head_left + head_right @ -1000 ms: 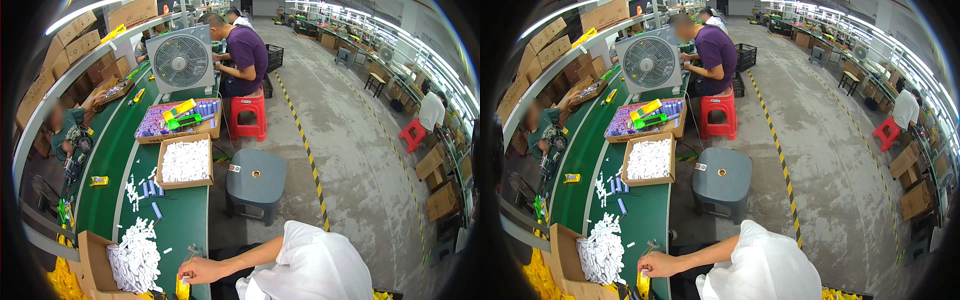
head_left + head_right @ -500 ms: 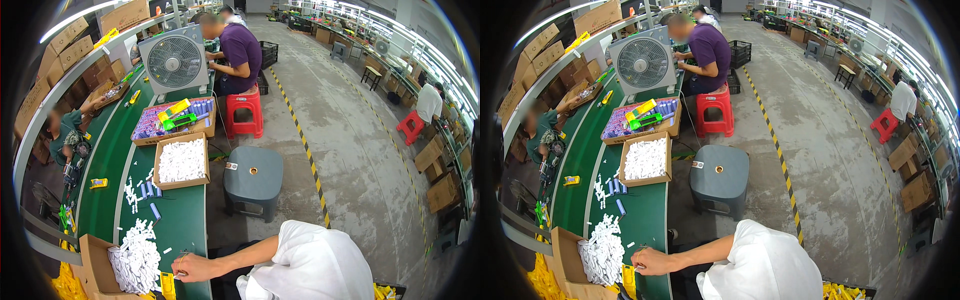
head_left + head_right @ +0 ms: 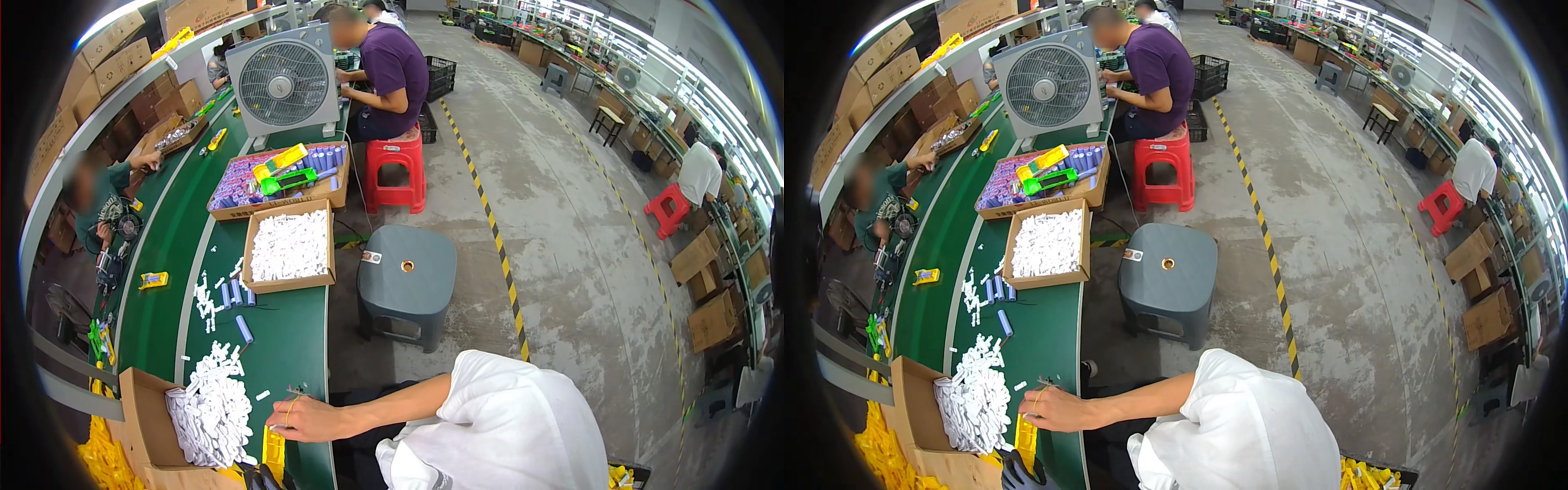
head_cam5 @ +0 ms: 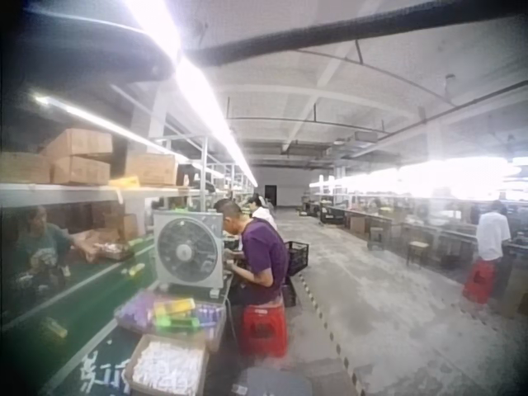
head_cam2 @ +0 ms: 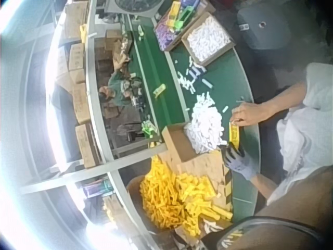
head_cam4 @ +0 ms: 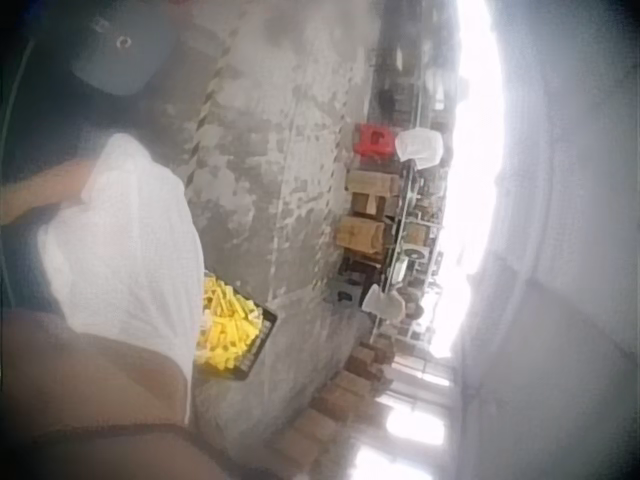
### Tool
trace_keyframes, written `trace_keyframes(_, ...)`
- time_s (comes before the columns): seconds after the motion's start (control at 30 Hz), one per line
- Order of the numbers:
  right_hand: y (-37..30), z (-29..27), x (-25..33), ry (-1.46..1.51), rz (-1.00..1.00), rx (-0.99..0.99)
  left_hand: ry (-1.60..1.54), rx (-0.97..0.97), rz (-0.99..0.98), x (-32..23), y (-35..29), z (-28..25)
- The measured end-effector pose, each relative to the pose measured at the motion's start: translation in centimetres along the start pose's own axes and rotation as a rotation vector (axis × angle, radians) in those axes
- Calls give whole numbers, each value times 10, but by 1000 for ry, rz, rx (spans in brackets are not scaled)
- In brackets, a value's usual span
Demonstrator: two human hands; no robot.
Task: The recorder is assembling yellow flashlights on a factory assembly line, inserting internal components and circuit boards.
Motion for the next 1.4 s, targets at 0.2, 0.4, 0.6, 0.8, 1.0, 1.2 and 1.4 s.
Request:
trace_keyframes(0.2, 4, 4, -1, 100, 31, 15, -66, -44, -16, 3, -8, 3)
trace_keyframes(0.4, 10, 14, -4, 592, 252, 240, -121, -46, -126, -2, -3, -22)
trace_keyframes(0.6, 6, 33, -26, 653, 277, 461, -230, -142, -62, -5, -3, -29)
trace_keyframes(0.8, -11, 43, 0, 1391, 415, 748, -441, -107, -80, -2, 10, -31)
trace_keyframes(1.0, -11, 59, -1, 1470, 459, 406, -559, -149, -54, 12, 16, -17)
trace_keyframes(1.2, -11, 74, 6, 1358, 560, 260, -2362, -217, -813, 14, -39, 88)
trace_keyframes(1.4, -54, 55, -8, 1212, 1048, 440, -1316, -587, -1249, 39, -13, 23)
Point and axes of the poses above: each hand's wrist, its own y-axis towards the middle knuckle, its own z-axis out of the palm, x = y × z, the point moved 8 cm from there along y, towards the middle knuckle
